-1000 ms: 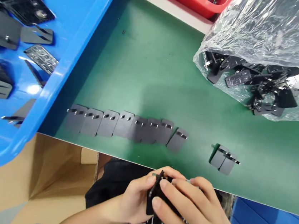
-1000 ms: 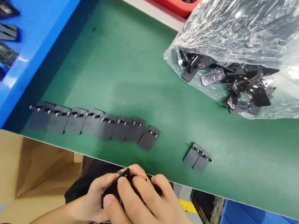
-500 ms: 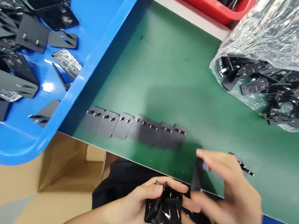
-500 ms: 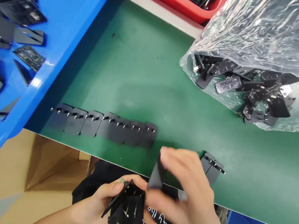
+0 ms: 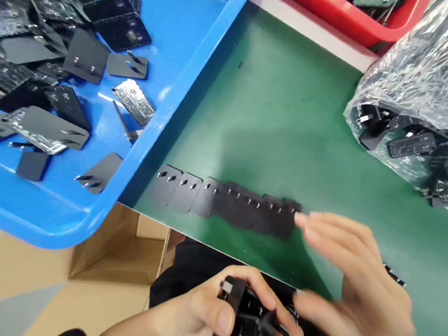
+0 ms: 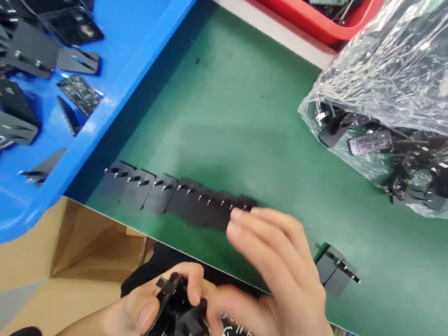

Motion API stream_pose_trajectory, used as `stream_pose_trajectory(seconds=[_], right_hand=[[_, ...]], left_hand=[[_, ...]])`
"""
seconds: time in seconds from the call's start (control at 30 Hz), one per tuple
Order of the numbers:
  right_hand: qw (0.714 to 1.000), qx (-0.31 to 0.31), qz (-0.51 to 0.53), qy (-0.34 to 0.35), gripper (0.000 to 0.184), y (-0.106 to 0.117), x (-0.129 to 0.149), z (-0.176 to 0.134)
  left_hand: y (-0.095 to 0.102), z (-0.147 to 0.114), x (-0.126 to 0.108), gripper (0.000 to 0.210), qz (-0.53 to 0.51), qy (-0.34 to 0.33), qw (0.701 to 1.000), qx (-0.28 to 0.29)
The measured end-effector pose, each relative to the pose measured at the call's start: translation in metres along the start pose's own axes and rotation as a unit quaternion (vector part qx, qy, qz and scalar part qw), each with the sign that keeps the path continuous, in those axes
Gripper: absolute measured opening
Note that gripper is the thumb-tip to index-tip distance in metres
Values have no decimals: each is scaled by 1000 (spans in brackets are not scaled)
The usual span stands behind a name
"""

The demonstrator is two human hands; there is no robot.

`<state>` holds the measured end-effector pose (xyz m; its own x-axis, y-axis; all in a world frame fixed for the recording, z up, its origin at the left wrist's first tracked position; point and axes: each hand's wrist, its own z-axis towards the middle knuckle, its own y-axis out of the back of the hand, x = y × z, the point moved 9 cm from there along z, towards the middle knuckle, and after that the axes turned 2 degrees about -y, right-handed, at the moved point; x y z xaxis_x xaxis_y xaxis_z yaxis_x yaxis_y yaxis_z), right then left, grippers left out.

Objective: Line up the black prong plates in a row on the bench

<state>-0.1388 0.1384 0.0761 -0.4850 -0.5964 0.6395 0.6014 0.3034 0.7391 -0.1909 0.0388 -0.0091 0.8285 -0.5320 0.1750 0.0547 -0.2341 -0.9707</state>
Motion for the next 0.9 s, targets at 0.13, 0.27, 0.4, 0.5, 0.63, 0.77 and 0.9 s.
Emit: stream_pose_trajectory(seconds=[0.13,0.27,0.4,0.5,0.63,0.77,0.9], right_hand=[[980,43,-195,0,52,-37,-11,15],[996,-40,-79,4,51,-23,-10,12],[945,-183,253,-102,53,13,-30,4],[947,-162,248,-122,42,10,-24,13],[994,-42,-88,-55,30,-25,6,31],[955,71,-287,-8,50,-61,11,36],[969,-1,-248,2,39,-43,14,34]], left_hand=[[6,-12,-9,32,9,-10,1000,3],[16,-19,-14,33,-6,-21,1000,3],[18,-21,-19,33,-13,-37,999,6],[17,-22,-21,34,-13,-36,999,6],[18,-24,-22,34,-10,-29,1000,-1],[19,-26,-24,34,-19,-36,999,3],[22,-29,-26,33,-24,-42,999,1]])
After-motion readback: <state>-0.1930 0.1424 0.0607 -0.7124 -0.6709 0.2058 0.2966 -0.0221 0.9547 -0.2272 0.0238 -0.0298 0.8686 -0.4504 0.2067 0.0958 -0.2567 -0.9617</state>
